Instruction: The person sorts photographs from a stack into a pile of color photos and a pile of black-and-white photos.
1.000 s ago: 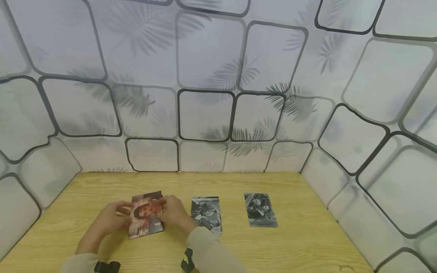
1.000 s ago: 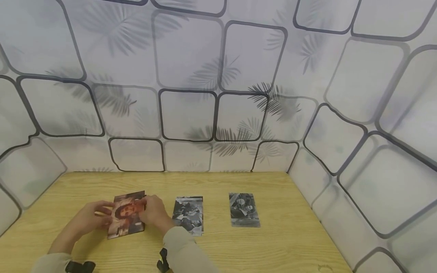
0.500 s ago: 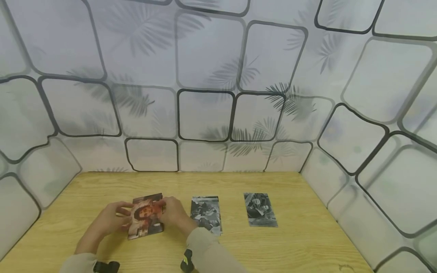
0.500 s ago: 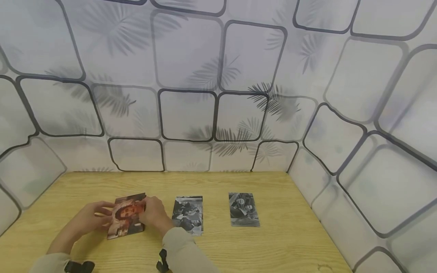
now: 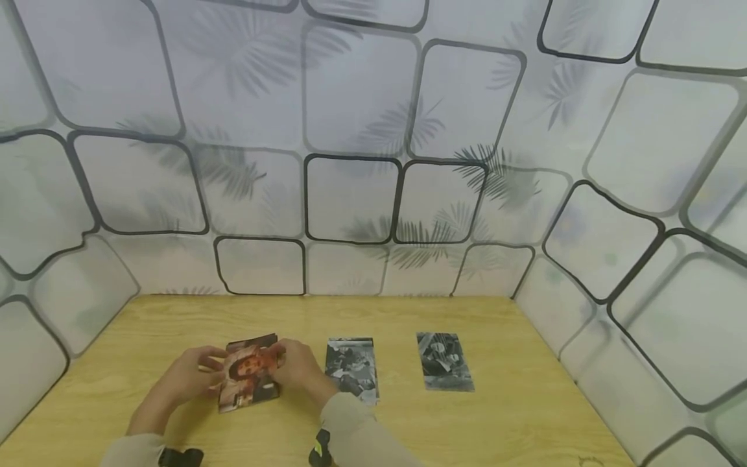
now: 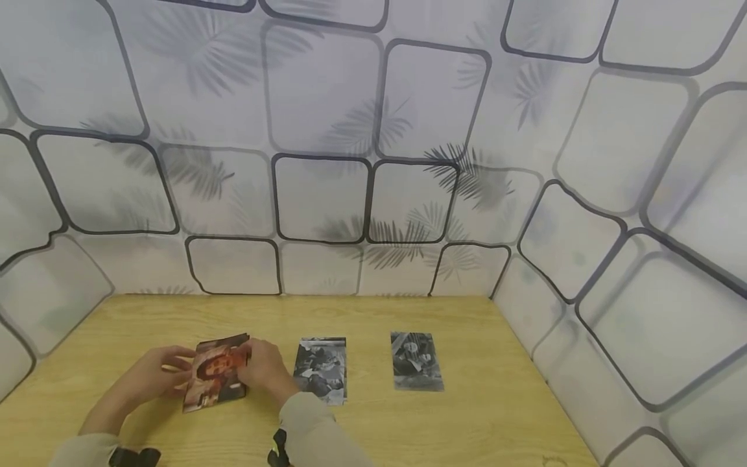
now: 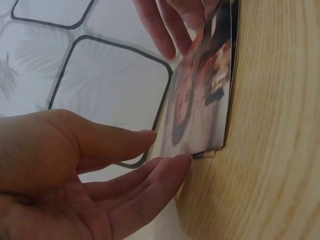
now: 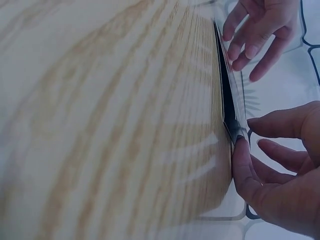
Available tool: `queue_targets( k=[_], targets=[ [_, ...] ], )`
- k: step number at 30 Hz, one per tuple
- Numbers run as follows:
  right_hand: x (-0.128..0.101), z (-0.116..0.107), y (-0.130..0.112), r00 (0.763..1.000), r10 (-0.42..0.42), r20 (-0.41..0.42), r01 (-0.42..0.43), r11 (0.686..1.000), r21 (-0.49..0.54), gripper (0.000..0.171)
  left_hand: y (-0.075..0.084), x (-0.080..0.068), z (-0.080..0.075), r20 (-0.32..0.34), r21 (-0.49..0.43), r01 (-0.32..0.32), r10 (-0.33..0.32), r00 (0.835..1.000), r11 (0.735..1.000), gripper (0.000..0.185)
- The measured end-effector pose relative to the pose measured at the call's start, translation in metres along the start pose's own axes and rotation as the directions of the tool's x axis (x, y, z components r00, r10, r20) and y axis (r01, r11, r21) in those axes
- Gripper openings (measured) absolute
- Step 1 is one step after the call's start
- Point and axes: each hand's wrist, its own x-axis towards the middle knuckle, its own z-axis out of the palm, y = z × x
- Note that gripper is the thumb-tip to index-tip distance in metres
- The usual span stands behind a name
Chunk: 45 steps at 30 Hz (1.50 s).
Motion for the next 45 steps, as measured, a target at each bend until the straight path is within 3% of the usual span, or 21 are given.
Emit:
queue_targets(
  k=[11, 16, 21, 25, 33, 40, 45],
  targets=[
    [-0.002, -0.005, 0.003, 1.0, 0.007, -0.016, -0.008, 1.0, -0.016, 0.035, 0.005, -0.003, -0.002, -0.059, 0.072, -0.055, 0.059, 0.997, 0.996, 0.042],
    [-0.008, -0.023, 0.005, 1.0, 0.009, -0.006, -0.009, 0.996, 0.089, 0.043, 0.015, -0.005, 0.002, -0.053, 0.028, -0.09, 0.092, 0.994, 0.996, 0.042],
    [-0.018, -0.051, 0.012, 0.999, 0.019, 0.043, -0.026, 0.985, 0.17, 0.039, 0.028, -0.001, 0.009, -0.021, 0.042, -0.143, 0.144, 0.989, 0.989, 0.042],
    [-0.029, -0.074, 0.021, 0.998, 0.01, 0.063, -0.02, 0.988, 0.151, 0.038, 0.039, 0.003, 0.024, -0.017, 0.086, -0.162, 0.164, 0.986, 0.983, 0.039],
    [-0.047, -0.109, 0.048, 0.998, 0.023, 0.066, -0.032, 0.991, 0.128, 0.038, 0.055, 0.01, 0.061, 0.045, 0.066, -0.2, 0.198, 0.979, 0.978, 0.039],
    [-0.057, -0.124, 0.067, 0.997, 0.052, 0.057, -0.059, 0.99, 0.129, 0.035, 0.074, 0.019, 0.084, 0.089, -0.03, -0.184, 0.186, 0.978, 0.982, 0.037],
    [-0.064, -0.127, 0.079, 0.998, 0.06, 0.036, -0.064, 0.992, 0.108, 0.035, 0.079, 0.024, 0.1, 0.102, -0.031, -0.179, 0.182, 0.978, 0.983, 0.037]
  ],
)
